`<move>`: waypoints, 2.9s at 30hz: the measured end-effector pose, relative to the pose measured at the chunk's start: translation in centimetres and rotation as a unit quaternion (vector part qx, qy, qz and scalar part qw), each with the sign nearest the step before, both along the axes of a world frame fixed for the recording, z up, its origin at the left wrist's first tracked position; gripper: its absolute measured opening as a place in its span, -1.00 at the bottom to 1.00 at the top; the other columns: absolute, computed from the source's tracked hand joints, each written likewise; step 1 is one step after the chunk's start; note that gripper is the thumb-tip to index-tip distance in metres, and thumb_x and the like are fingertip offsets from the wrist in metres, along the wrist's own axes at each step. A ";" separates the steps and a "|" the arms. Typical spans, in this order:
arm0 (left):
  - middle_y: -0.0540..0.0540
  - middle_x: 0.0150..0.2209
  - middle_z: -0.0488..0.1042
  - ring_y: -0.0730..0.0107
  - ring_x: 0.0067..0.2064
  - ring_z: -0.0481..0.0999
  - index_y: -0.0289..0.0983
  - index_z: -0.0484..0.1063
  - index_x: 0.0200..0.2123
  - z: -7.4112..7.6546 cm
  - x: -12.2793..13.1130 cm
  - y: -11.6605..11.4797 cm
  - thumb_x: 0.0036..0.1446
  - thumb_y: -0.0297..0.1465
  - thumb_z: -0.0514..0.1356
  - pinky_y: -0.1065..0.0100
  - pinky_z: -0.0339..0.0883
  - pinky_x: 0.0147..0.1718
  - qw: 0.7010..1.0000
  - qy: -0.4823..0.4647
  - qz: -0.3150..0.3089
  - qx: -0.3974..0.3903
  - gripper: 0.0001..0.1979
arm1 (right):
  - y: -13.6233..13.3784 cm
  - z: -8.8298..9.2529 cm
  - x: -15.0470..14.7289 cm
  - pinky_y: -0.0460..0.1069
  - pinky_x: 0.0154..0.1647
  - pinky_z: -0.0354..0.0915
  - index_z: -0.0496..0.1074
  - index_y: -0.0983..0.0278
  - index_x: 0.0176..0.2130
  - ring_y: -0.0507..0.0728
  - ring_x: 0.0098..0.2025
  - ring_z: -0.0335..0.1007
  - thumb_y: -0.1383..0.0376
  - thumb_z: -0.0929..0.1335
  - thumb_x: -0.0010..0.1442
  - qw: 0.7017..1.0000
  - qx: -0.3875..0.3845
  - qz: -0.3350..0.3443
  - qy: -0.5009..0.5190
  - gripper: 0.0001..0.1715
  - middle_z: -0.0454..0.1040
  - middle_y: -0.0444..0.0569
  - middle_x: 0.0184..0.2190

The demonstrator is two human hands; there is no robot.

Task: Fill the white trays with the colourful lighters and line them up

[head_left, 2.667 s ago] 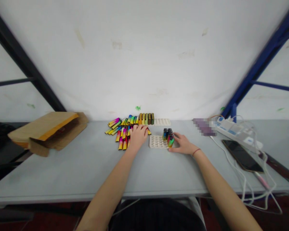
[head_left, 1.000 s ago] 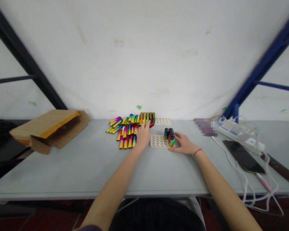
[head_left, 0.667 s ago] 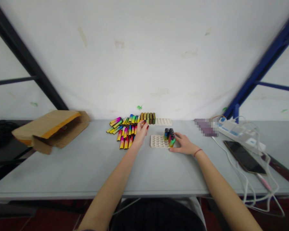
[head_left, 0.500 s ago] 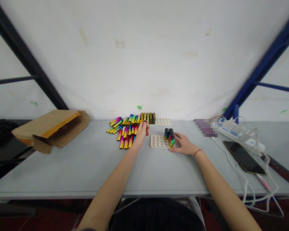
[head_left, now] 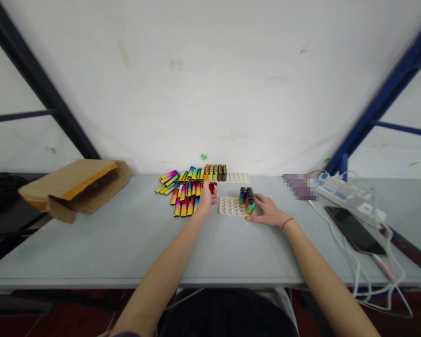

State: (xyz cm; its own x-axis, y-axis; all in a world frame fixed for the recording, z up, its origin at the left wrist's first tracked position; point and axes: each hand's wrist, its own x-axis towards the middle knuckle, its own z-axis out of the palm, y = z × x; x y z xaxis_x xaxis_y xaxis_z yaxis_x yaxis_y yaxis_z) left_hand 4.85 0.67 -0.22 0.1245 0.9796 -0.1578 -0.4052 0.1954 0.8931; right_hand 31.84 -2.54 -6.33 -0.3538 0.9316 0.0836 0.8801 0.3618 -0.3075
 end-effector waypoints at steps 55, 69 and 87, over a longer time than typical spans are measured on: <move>-0.15 -0.05 0.68 0.17 -0.03 0.64 -0.22 0.62 -0.04 -3.4 2.3 -1.4 0.30 -0.30 0.27 0.18 0.45 0.11 0.820 0.385 -0.065 0.418 -0.77 | 0.0 0.0 -0.1 0.37 0.43 0.12 0.37 0.33 0.34 0.53 0.43 0.18 -0.31 0.45 0.11 1.000 0.006 0.001 -0.004 0.10 0.21 0.40 0.42; -0.08 -0.01 0.68 0.17 0.03 0.64 -0.12 0.54 0.08 -2.9 3.0 -2.3 0.37 -0.31 0.21 0.14 0.35 0.14 0.736 0.521 -0.051 0.430 -0.74 | 0.1 -0.5 0.2 0.37 0.41 0.15 0.40 0.29 0.32 0.53 0.41 0.21 -0.33 0.44 0.09 1.000 0.021 0.006 0.012 0.08 0.26 0.35 0.40; -0.22 0.03 0.65 -0.13 0.26 0.29 -0.16 0.67 -0.12 -2.9 -1.7 0.8 0.43 -0.31 0.05 -0.25 -0.04 0.27 0.584 0.746 0.049 0.318 -0.65 | 0.0 0.1 -0.1 0.38 0.44 0.11 0.36 0.29 0.35 0.52 0.42 0.19 -0.36 0.42 0.08 1.000 0.004 -0.007 -0.005 0.14 0.22 0.36 0.42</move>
State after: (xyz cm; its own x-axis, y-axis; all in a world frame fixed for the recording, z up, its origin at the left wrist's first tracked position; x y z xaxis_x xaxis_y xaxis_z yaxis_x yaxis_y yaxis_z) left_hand 3.19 1.44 -3.10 0.2516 0.8903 0.3796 0.9338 -0.3265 0.1466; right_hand 31.75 -2.58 -6.24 -0.3406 0.9362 0.0869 0.8882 0.3507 -0.2967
